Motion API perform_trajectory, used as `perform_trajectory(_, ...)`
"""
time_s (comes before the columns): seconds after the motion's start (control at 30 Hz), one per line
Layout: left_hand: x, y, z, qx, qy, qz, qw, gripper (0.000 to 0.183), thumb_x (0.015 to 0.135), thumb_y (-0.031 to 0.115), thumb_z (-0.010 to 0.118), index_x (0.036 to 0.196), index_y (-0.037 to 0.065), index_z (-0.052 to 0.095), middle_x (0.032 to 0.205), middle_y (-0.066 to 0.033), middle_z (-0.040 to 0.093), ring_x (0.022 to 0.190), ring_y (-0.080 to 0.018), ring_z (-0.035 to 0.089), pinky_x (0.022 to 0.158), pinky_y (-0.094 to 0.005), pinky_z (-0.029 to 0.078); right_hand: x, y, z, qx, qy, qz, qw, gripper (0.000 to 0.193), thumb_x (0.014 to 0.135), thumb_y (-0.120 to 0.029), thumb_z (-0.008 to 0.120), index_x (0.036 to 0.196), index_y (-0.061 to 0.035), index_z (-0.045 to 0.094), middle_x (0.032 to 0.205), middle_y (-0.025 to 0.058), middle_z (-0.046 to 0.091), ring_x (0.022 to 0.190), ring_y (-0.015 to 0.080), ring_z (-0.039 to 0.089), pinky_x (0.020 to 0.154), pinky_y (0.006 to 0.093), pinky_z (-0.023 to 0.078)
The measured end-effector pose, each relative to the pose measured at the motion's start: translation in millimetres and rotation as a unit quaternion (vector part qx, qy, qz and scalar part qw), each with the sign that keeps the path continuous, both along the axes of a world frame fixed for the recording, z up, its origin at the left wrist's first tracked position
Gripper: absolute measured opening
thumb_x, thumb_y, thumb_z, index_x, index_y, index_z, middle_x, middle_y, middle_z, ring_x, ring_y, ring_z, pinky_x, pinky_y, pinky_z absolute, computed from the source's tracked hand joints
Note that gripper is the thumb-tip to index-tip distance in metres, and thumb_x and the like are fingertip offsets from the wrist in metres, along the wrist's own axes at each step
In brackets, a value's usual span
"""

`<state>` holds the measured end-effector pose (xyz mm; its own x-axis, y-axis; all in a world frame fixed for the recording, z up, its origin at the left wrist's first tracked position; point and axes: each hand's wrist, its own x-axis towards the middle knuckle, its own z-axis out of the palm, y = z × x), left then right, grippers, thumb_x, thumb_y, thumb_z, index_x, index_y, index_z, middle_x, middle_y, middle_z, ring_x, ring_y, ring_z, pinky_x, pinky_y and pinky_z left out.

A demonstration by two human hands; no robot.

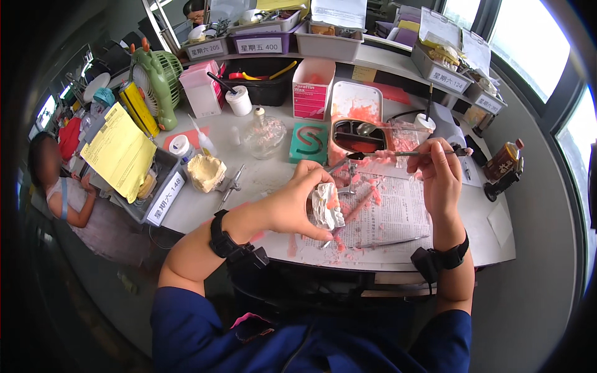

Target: The person holds a dental cast in a metal holder and repeatedly applies pink wax to its surface using a small metal spatula. They scoop wax from a container and smooth it onto the cast, rotating the object to access different areas.

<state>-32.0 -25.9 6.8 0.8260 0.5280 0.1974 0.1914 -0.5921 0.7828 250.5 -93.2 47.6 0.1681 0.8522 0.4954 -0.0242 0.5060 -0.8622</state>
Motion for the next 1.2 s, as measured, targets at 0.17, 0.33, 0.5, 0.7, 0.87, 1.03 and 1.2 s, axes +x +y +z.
perform_trajectory(0.17, 0.6, 1.9, 5.3, 0.055, 0.032, -0.044, 0.997, 0.083, 0.049, 0.031, 0.093, 0.116, 0.009, 0.048, 0.126, -0.0178, 0.03, 0.124, -0.0349, 0.035, 0.104, -0.0408, 0.036, 28.0, 22.9, -23.3, -0.03, -0.069, -0.091, 0.993, 0.031, 0.102, -0.024, 0.043, 0.094, 0.0016, 0.057, 0.08, 0.0089, 0.062, 0.073, 0.0149, 0.06, 0.067, 0.0267, 0.046)
perform_trajectory(0.33, -0.1, 3.5, 5.2, 0.038, 0.028, -0.044, 0.998, 0.083, 0.05, 0.033, 0.093, 0.116, 0.009, 0.048, 0.126, -0.0183, 0.03, 0.128, -0.0374, 0.031, 0.104, -0.0434, 0.035, 24.0, 31.3, -32.2, -0.078, -0.096, -0.081, 0.989, 0.03, 0.103, -0.023, 0.042, 0.097, 0.002, 0.057, 0.084, 0.0098, 0.064, 0.074, 0.0149, 0.062, 0.07, 0.0265, 0.049)
perform_trajectory(0.5, -0.5, 7.4, 1.9, 0.02, 0.02, -0.055, 0.998, 0.081, 0.054, 0.032, 0.091, 0.117, 0.009, 0.047, 0.127, -0.0184, 0.03, 0.13, -0.0378, 0.029, 0.105, -0.0427, 0.033, 23.9, 29.6, -31.2, -0.067, -0.001, -0.069, 0.995, 0.029, 0.102, -0.022, 0.043, 0.096, 0.0026, 0.056, 0.081, 0.0116, 0.065, 0.07, 0.0161, 0.062, 0.068, 0.0273, 0.05)
perform_trajectory(0.7, -1.3, 5.6, 6.4, 0.014, 0.036, -0.045, 0.998, 0.079, 0.055, 0.03, 0.09, 0.118, 0.007, 0.048, 0.12, -0.0148, 0.038, 0.122, -0.0321, 0.039, 0.101, -0.0391, 0.037, 5.9, 10.5, -12.6, -0.062, 0.134, 0.016, 0.989, 0.028, 0.1, -0.021, 0.043, 0.091, 0.0021, 0.055, 0.076, 0.0157, 0.064, 0.064, 0.0211, 0.06, 0.062, 0.0288, 0.047)
perform_trajectory(0.87, 0.3, 3.5, 13.5, -0.021, 0.055, -0.025, 0.998, 0.075, 0.055, 0.024, 0.091, 0.115, 0.003, 0.051, 0.112, -0.0094, 0.049, 0.109, -0.0226, 0.051, 0.097, -0.0317, 0.04, -6.3, 0.2, -9.8, -0.07, 0.128, 0.065, 0.987, 0.029, 0.1, -0.021, 0.044, 0.087, 0.0024, 0.056, 0.071, 0.015, 0.062, 0.059, 0.0221, 0.059, 0.058, 0.0301, 0.047)
perform_trajectory(1.03, 0.2, 5.3, 8.0, -0.043, 0.023, -0.019, 0.999, 0.077, 0.056, 0.022, 0.09, 0.119, 0.001, 0.051, 0.117, -0.0089, 0.05, 0.111, -0.0195, 0.051, 0.097, -0.0306, 0.04, -14.6, -4.8, -8.2, -0.079, 0.099, 0.061, 0.99, 0.03, 0.101, -0.019, 0.04, 0.084, 0.0016, 0.053, 0.07, 0.0123, 0.057, 0.058, 0.0194, 0.058, 0.053, 0.0291, 0.047)
perform_trajectory(1.2, 0.2, 2.9, 8.2, -0.082, 0.001, -0.017, 0.996, 0.077, 0.057, 0.02, 0.09, 0.12, 0.0, 0.05, 0.118, -0.0081, 0.05, 0.111, -0.018, 0.05, 0.097, -0.0303, 0.04, -18.6, -6.9, -6.8, -0.078, 0.098, 0.064, 0.99, 0.029, 0.101, -0.018, 0.04, 0.084, 0.0015, 0.053, 0.072, 0.0118, 0.057, 0.059, 0.0193, 0.058, 0.054, 0.0293, 0.048)
